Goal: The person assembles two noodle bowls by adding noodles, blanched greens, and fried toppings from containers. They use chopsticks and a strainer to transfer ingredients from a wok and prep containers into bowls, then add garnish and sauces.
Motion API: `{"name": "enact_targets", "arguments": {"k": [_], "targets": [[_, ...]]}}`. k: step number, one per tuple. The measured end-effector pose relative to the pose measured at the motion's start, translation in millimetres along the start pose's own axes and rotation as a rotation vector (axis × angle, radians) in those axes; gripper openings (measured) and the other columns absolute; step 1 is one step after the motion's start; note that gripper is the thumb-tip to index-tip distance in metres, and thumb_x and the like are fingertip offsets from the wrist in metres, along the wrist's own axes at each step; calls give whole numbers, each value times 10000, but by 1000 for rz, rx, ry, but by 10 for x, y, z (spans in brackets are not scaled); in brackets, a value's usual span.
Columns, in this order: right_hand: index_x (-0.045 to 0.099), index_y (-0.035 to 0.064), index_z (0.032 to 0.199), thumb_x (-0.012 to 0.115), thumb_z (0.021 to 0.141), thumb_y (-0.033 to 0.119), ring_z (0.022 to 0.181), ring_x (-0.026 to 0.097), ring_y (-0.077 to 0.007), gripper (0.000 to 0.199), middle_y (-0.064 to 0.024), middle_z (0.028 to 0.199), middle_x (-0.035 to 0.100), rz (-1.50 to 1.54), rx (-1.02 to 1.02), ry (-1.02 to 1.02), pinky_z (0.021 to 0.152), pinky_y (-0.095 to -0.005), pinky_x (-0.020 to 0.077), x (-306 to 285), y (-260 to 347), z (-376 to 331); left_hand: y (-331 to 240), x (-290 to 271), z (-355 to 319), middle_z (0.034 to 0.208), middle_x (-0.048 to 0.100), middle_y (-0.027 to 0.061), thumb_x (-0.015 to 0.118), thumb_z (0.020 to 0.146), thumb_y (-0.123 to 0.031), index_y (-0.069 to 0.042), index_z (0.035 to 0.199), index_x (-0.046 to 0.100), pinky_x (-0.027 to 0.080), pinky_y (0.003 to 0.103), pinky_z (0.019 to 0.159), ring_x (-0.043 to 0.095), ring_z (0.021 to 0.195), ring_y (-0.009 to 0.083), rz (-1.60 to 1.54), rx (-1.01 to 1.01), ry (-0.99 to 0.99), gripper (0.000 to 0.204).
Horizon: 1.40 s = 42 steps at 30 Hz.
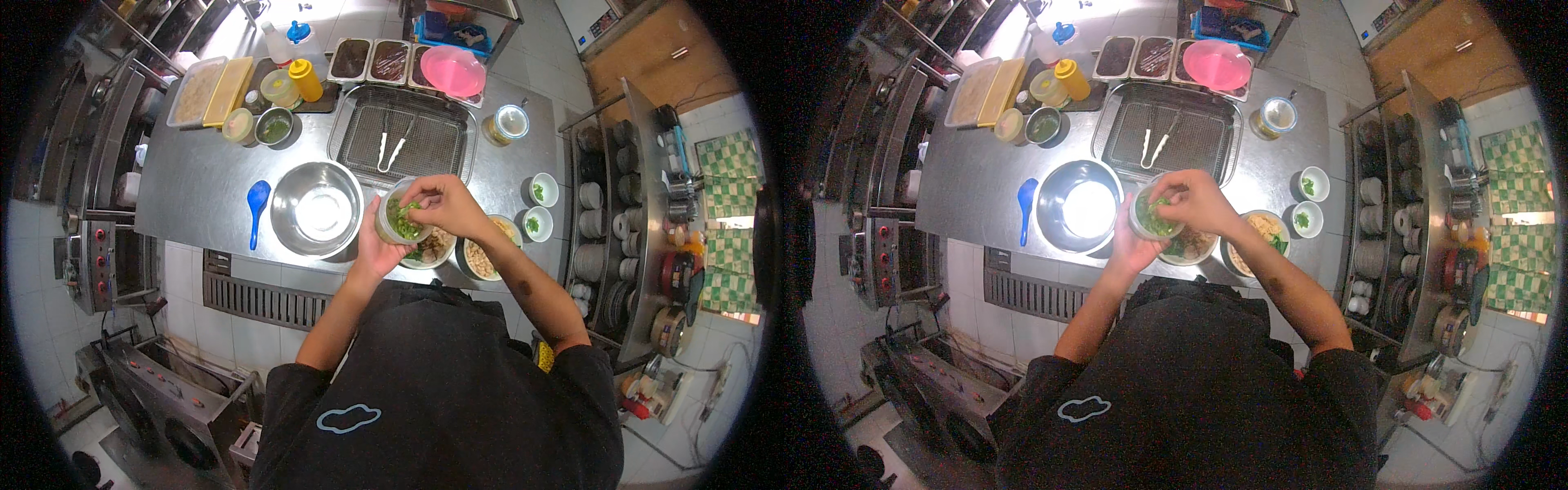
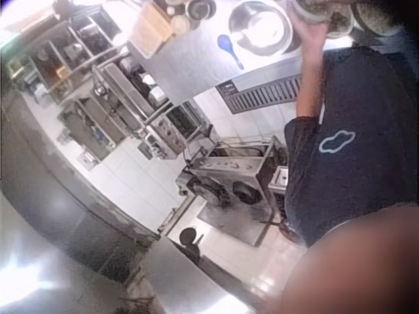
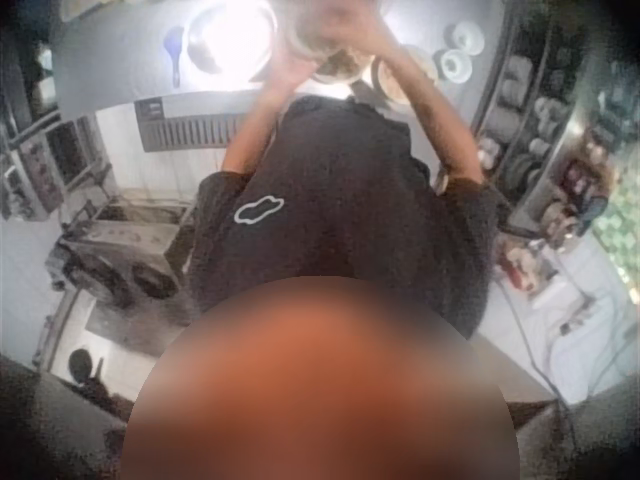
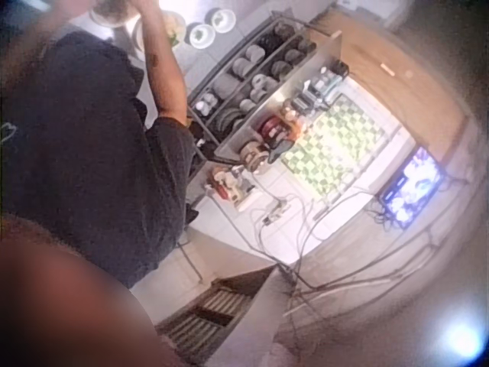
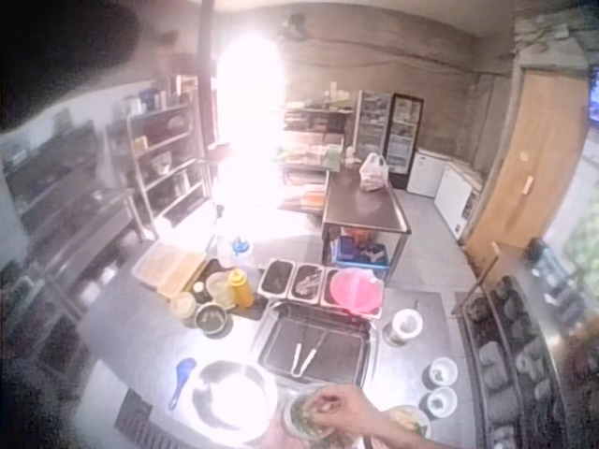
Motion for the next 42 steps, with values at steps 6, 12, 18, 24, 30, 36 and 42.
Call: {"name": "enact_targets", "arguments": {"k": [6, 12, 18, 24, 30, 36, 42], "targets": [[711, -30, 1003, 725, 846, -10, 764, 714, -105, 158, -65, 848, 728, 331, 188, 38, 717, -230, 571, -106, 0, -122, 16, -74, -191, 1353, 611, 169, 393, 1047, -599, -72, 1452, 493, 629, 467, 800, 666, 1168, 310, 18, 58, -61, 672], [719, -11, 968, 736, 806, -6, 757, 706, -96, 162, -57, 831, 721, -19, 150, 13, 697, -245, 564, -274, -406, -255, -71, -368, -643, 1362, 599, 157, 385, 1032, -627, -91, 1452, 492, 589, 472, 910, 650, 1179, 318, -61, 140, 67, 690], [752, 66, 961, 763, 729, 51, 882, 708, -312, 232, -167, 920, 726, -498, 119, 81, 802, -407, 563, 144, -1081, -271, -185, -353, -944, 1330, 621, 131, 454, 1005, -642, -102, 1427, 521, 582, 467, 836, 644, 1174, 297, 45, 238, -179, 689], [758, 35, 1019, 729, 770, 19, 910, 712, -363, 251, -197, 939, 738, -629, 134, 52, 850, -422, 562, 312, -1132, -269, -264, -359, -961, 1363, 600, 119, 437, 1011, -656, -115, 1443, 513, 577, 472, 887, 624, 1198, 290, 41, 248, -88, 696], [742, 1, 1021, 692, 849, 13, 793, 740, -246, 179, -145, 874, 753, -472, 157, -120, 760, -351, 582, 165, -1259, -322, -267, -388, -958, 1354, 601, 119, 438, 1007, -667, -117, 1446, 511, 579, 465, 867, 627, 1184, 289, 38, 252, -56, 708], [727, -1, 1050, 711, 892, 40, 839, 710, -142, 164, -104, 913, 743, -376, 200, -284, 771, -287, 575, -172, -904, -392, -230, -300, -895, 1359, 598, 135, 438, 1014, -650, -116, 1456, 503, 531, 519, 981, 609, 1221, 309, -2, 245, -162, 696], [703, -8, 1099, 709, 930, 80, 870, 681, -110, 192, -75, 996, 730, -27, -26, -94, 791, -292, 572, 80, 474, -399, -109, -191, -591, 1440, 565, 144, 446, 1064, -535, -37, 1478, 467, 420, 481, 1152, 544, 1345, 291, 61, 226, 113, 648]]}}
Point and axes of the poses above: each hand's wrist, its own z-axis towards the middle knuckle, its own x-axis out of the palm, y = z × x, the point moved 7 cm from there along z, towards the middle knuckle
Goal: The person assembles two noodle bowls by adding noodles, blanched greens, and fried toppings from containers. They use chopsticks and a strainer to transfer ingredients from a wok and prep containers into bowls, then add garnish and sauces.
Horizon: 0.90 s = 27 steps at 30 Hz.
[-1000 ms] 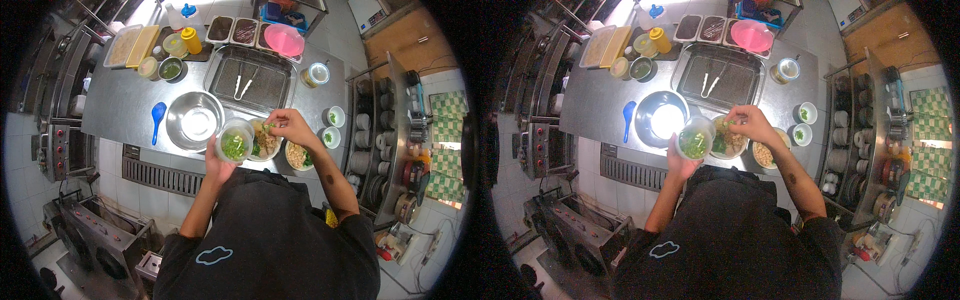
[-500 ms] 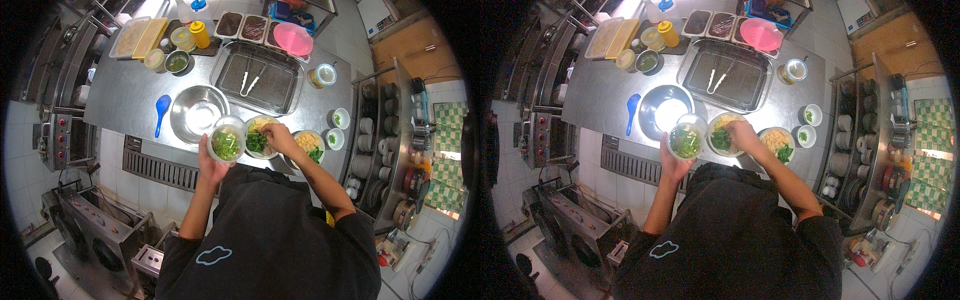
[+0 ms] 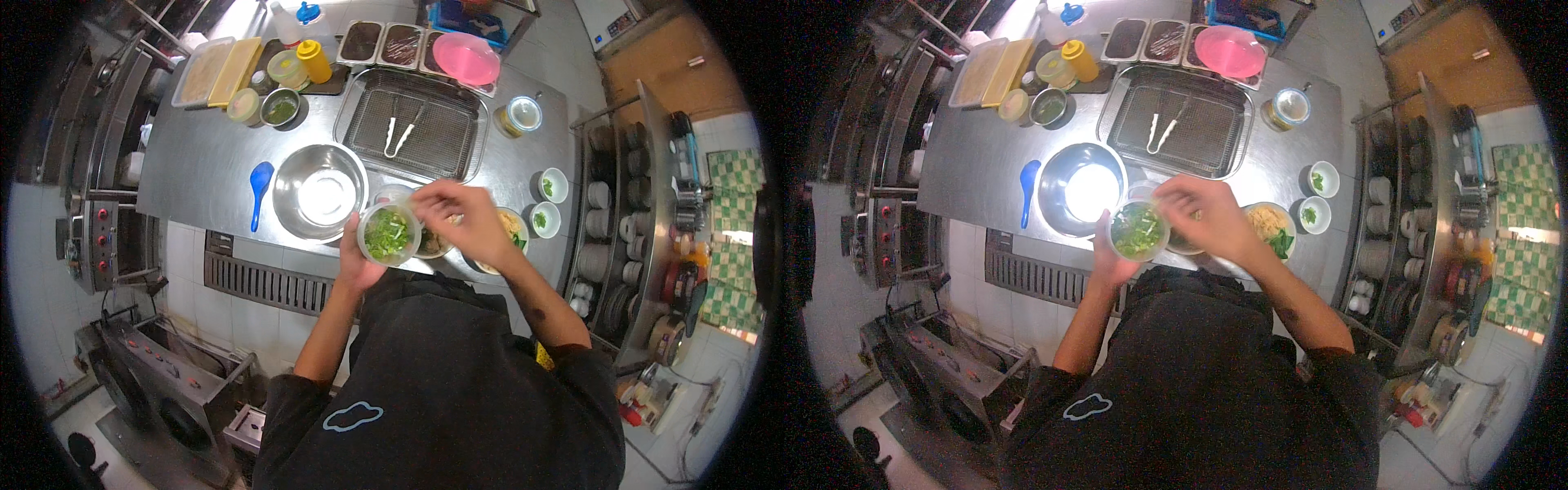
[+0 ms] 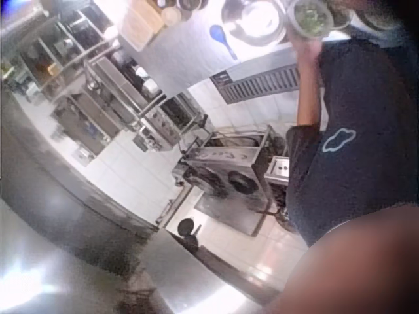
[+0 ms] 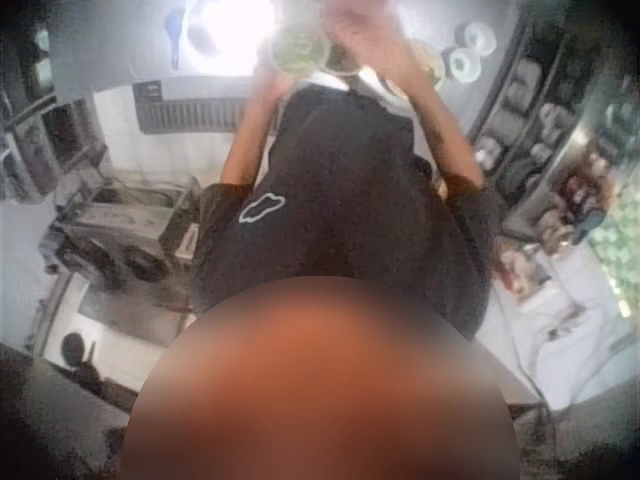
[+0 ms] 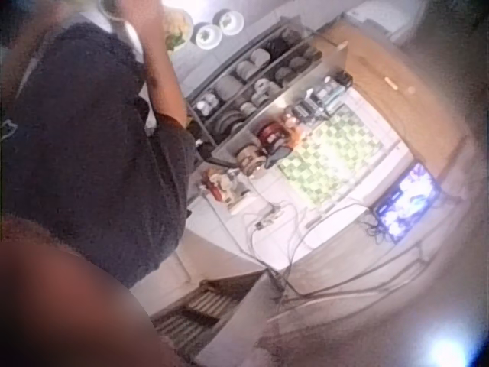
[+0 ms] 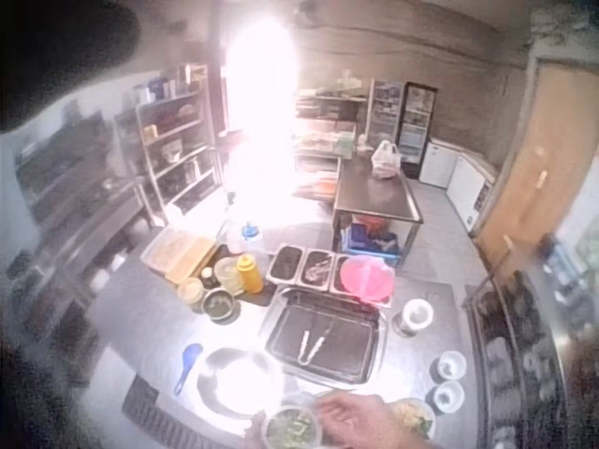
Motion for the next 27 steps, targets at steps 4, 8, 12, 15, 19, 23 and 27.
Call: {"name": "enact_targets", "arguments": {"k": [4, 8, 12, 15, 19, 23, 27], "targets": [[686, -25, 1091, 742, 832, 67, 1002, 704, -340, 280, -203, 1072, 717, -681, -228, 131, 815, -416, 601, 418, -61, -75, 223, 74, 201, 1414, 576, 139, 419, 1097, -443, -53, 1438, 499, 431, 466, 1141, 552, 1329, 285, -46, -125, -47, 524], [673, -48, 1071, 753, 781, 56, 1020, 691, -390, 318, -236, 1066, 707, -919, -62, 183, 823, -464, 602, 498, -368, -83, 354, -6, 332, 1483, 539, 145, 325, 1099, -472, -61, 1482, 481, 388, 490, 1170, 507, 1384, 305, 130, -180, -115, 583], [709, -44, 959, 704, 791, 46, 993, 701, -384, 191, -215, 1008, 719, -895, 9, 201, 797, -461, 598, 428, -597, -69, 480, 69, 355, 1456, 553, 156, 332, 1096, -482, -56, 1481, 473, 417, 503, 1145, 515, 1373, 309, 114, -252, -146, 591], [726, -18, 923, 735, 762, 48, 954, 713, -389, 174, -226, 987, 722, -781, 13, 178, 808, -464, 592, 348, -614, -66, 528, 58, 376, 1445, 556, 165, 335, 1093, -489, -51, 1482, 467, 436, 517, 1124, 517, 1370, 314, 137, -249, -132, 601], [733, 14, 957, 772, 734, 62, 947, 716, -395, 231, -232, 985, 723, -731, 16, 205, 820, -471, 585, 250, -617, -99, 582, 112, 392, 1450, 551, 172, 340, 1088, -498, -42, 1472, 474, 438, 527, 1120, 514, 1373, 318, 170, -237, -144, 610], [736, 24, 963, 775, 732, 64, 937, 716, -402, 238, -224, 978, 727, -714, 52, 191, 836, -475, 577, 240, -863, -94, 628, 173, 428, 1361, 604, 136, 380, 1092, -469, -95, 1425, 503, 587, 508, 944, 632, 1226, 285, 130, -212, -180, 516], [740, 36, 977, 766, 725, 68, 932, 714, -403, 256, -210, 989, 730, -668, 52, 182, 841, -477, 569, 224, -786, -41, 614, 95, 494, 1470, 539, 168, 343, 1069, -549, -34, 1458, 488, 418, 528, 1134, 520, 1368, 326, 149, -182, -154, 661]]}}
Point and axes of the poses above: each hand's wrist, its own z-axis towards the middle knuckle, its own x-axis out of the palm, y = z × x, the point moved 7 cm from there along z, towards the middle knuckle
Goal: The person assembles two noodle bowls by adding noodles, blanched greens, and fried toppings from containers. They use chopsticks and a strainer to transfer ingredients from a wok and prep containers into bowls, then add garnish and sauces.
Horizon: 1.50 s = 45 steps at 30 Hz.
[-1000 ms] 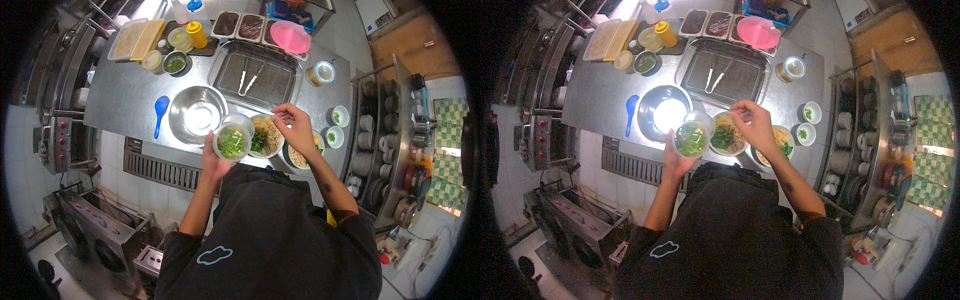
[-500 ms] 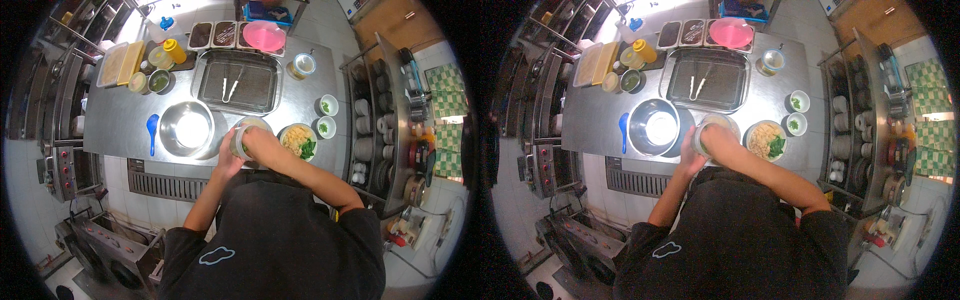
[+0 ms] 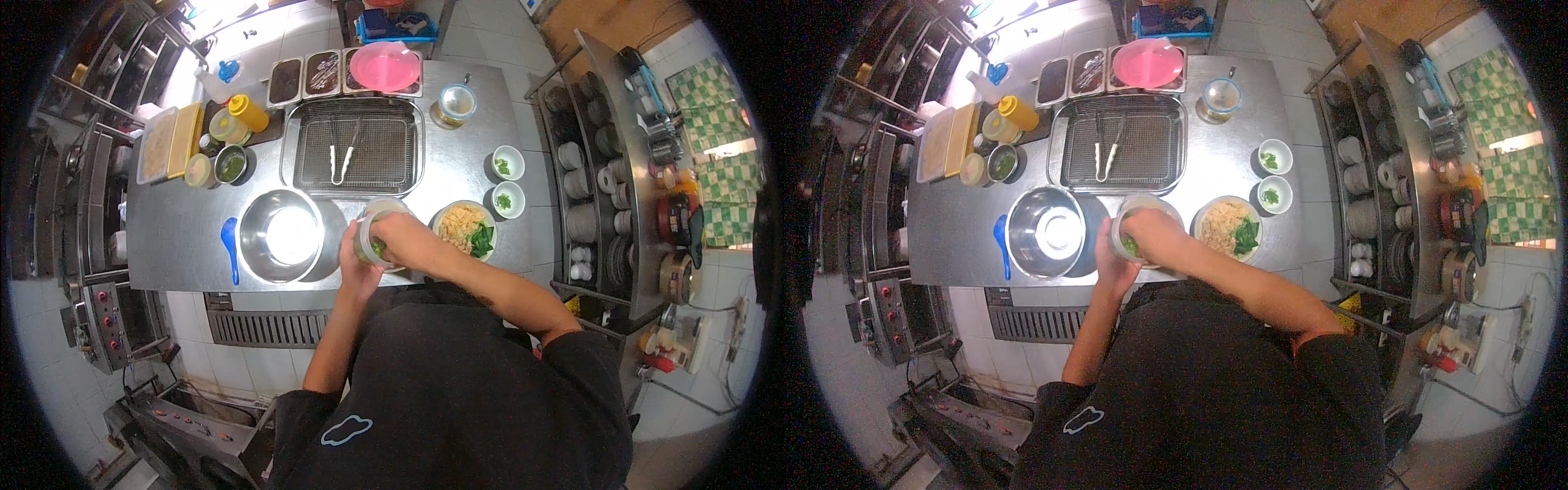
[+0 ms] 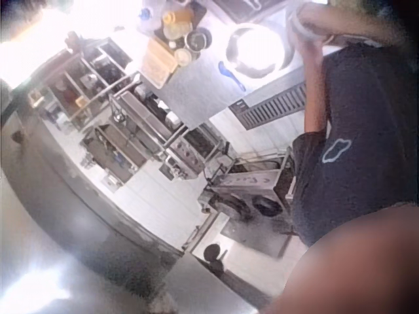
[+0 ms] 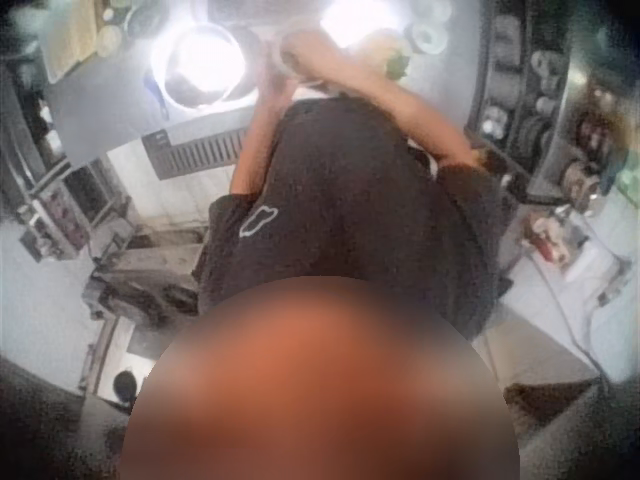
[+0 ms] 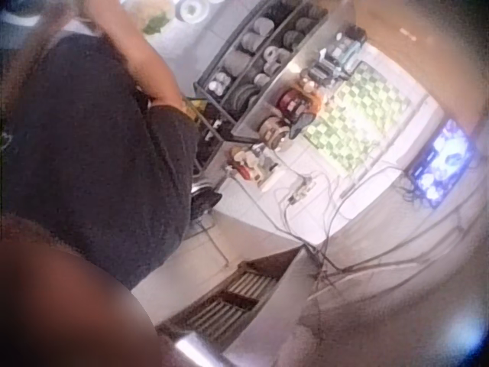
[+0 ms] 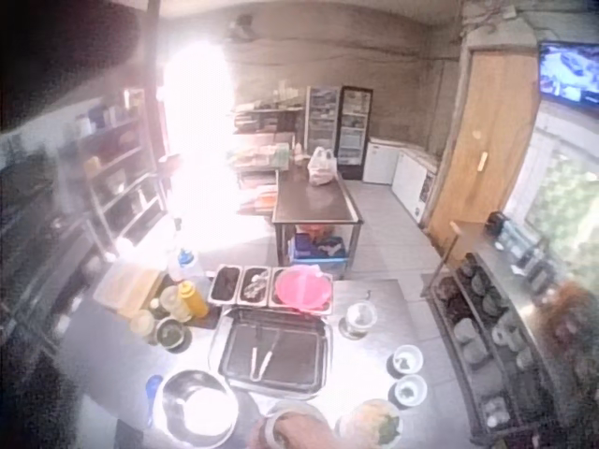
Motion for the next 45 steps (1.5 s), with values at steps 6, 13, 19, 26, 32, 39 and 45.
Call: {"name": "enact_targets", "arguments": {"k": [6, 13, 19, 26, 32, 39, 45], "targets": [[703, 9, 976, 734, 732, 26, 818, 716, -308, 246, -193, 873, 704, 330, -39, -199, 756, -379, 557, -406, -49, -173, 28, 115, 76, 1452, 544, 159, 357, 1063, -564, -57, 1471, 481, 464, 545, 1087, 536, 1343, 332, 1, -54, 91, 663], [744, 20, 1011, 789, 783, 35, 779, 646, -78, 233, -26, 883, 728, 621, 1, -285, 729, -243, 530, -610, -368, -315, 172, 289, 181, 1458, 532, 155, 359, 1062, -569, -59, 1489, 452, 482, 521, 1082, 541, 1341, 315, 39, -70, 181, 672], [736, -1, 992, 816, 829, 52, 797, 636, -43, 189, 9, 879, 699, 902, 215, -248, 724, -200, 520, -852, -737, -644, 264, 220, 181, 1448, 537, 148, 362, 1057, -576, -74, 1478, 466, 510, 483, 1046, 555, 1313, 311, -26, -94, 77, 663], [750, 26, 955, 790, 749, 48, 715, 613, -154, 211, -53, 802, 691, 397, 362, -432, 694, -291, 519, -314, -1663, -1232, 79, -12, 52, 1329, 624, 119, 365, 1056, -585, -95, 1409, 524, 599, 474, 825, 652, 1158, 304, -61, -79, 21, 625], [716, 18, 998, 733, 757, 2, 1006, 664, -414, 242, -188, 985, 692, 94, 391, -487, 893, -450, 537, 103, -1743, -1380, 40, 38, -9, 1282, 645, 160, 348, 1062, -586, -63, 1399, 511, 662, 440, 709, 696, 1088, 326, -144, -107, 34, 643], [699, 33, 1138, 659, 784, -55, 1081, 637, -412, 367, -203, 1033, 667, 162, 419, -541, 974, -470, 514, 79, -1641, -1448, 43, 6, -44, 1255, 654, 127, 390, 1049, -584, -115, 1344, 563, 659, 432, 649, 716, 1026, 317, -127, -120, 11, 580], [676, 33, 1091, 580, 776, -99, 1047, 630, -406, 354, -189, 1014, 651, 224, 472, -593, 899, -485, 515, 123, -1768, -1484, 0, 19, -63, 1243, 657, 124, 395, 1044, -595, -108, 1335, 564, 661, 421, 654, 720, 1006, 315, -155, -103, -67, 592]]}}
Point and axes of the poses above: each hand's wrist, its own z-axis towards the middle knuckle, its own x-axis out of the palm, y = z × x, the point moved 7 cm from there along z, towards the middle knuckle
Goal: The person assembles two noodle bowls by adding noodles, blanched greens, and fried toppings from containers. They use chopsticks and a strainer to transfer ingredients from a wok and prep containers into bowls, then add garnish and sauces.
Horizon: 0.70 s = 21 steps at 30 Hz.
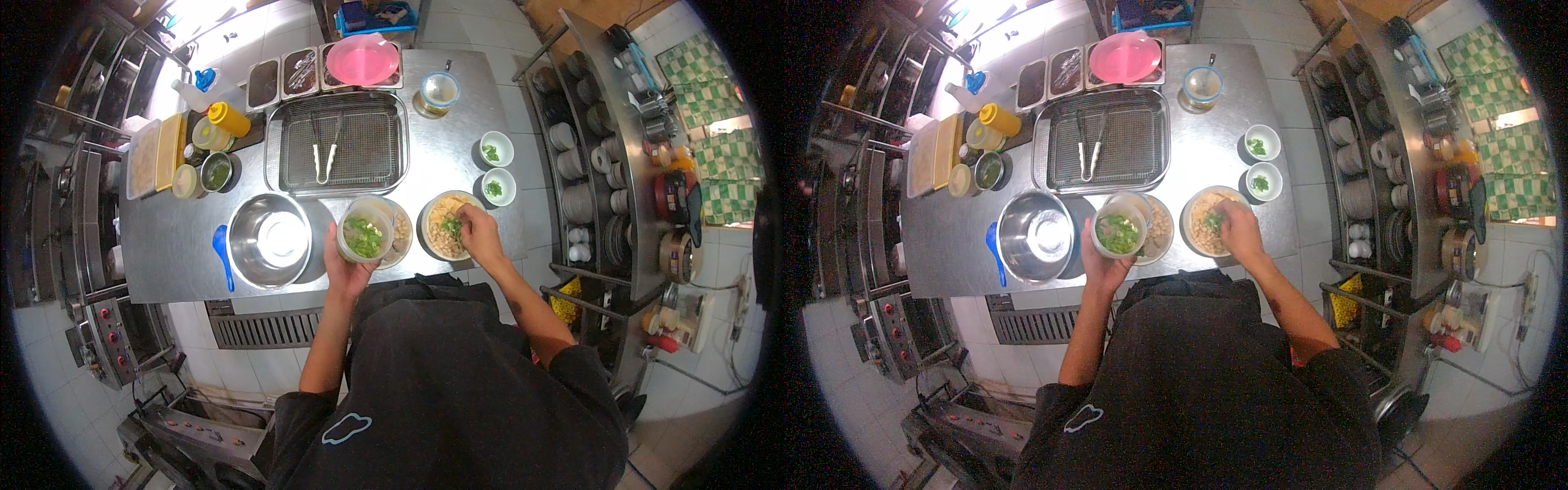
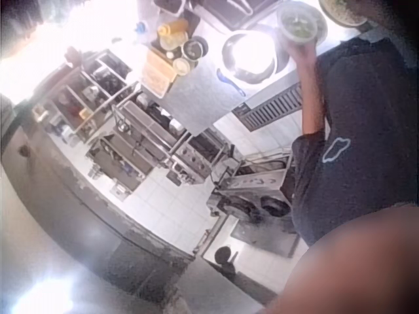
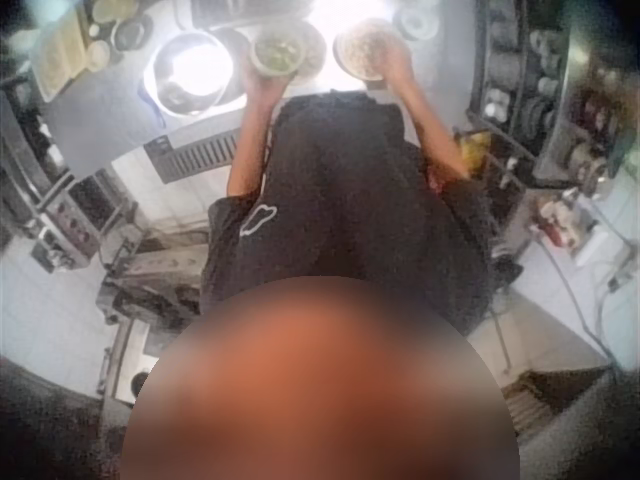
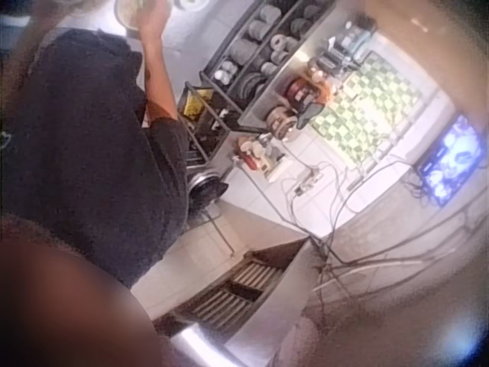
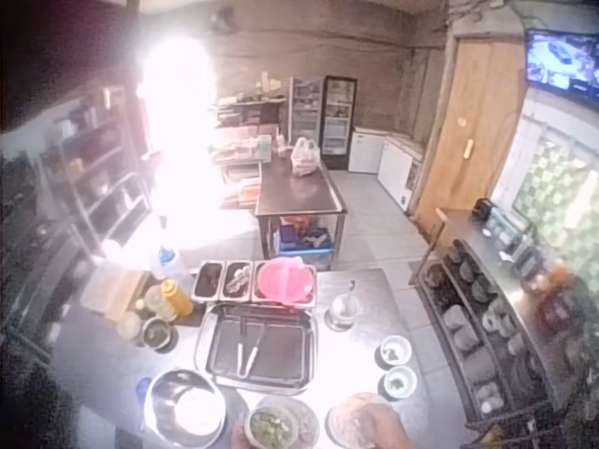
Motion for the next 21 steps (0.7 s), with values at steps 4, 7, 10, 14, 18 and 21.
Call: {"name": "enact_targets", "arguments": {"k": [4, 7, 10, 14, 18, 21], "targets": [[642, 20, 989, 592, 777, -86, 990, 620, -416, 242, -186, 997, 645, -92, -78, 8, 849, -496, 507, -39, 117, 35, -20, 36, -19, 1243, 657, 126, 387, 1043, -603, -106, 1337, 562, 660, 416, 643, 723, 996, 313, 14, -4, 9, 604], [631, 15, 954, 595, 806, -81, 890, 651, -380, 181, -178, 922, 630, -105, -146, -30, 785, -432, 537, -32, 145, 47, -43, 7, -26, 1249, 657, 131, 385, 1042, -608, -103, 1340, 560, 659, 413, 632, 726, 992, 314, 15, 15, -1, 612], [667, 18, 975, 613, 816, -71, 845, 668, -365, 190, -175, 932, 642, -112, -169, -65, 765, -409, 552, -6, 78, 68, -77, -43, -25, 1251, 658, 135, 385, 1042, -610, -98, 1347, 555, 661, 418, 635, 727, 992, 319, 14, 26, 11, 621], [713, 38, 1025, 647, 790, -29, 1021, 608, -402, 253, -181, 1046, 646, -130, -104, -10, 898, -469, 514, 31, 142, 125, -140, -99, -48, 1269, 648, 142, 382, 1044, -609, -95, 1351, 554, 664, 421, 637, 726, 1000, 320, 11, 34, 26, 623], [723, 48, 1037, 659, 813, 12, 1032, 613, -375, 236, -166, 1048, 646, -231, -281, 121, 906, -472, 508, 184, 427, 177, -182, -143, -62, 1304, 627, 157, 368, 1048, -608, -98, 1371, 547, 662, 435, 672, 708, 1059, 318, 6, 37, 72, 629], [721, 46, 1055, 677, 831, 33, 1012, 620, -353, 229, -152, 1006, 644, -276, -313, 105, 895, -454, 507, 212, 638, 214, -201, -172, -65, 1327, 615, 163, 355, 1057, -599, -82, 1394, 531, 655, 445, 713, 692, 1095, 326, -41, 42, 94, 642]]}}
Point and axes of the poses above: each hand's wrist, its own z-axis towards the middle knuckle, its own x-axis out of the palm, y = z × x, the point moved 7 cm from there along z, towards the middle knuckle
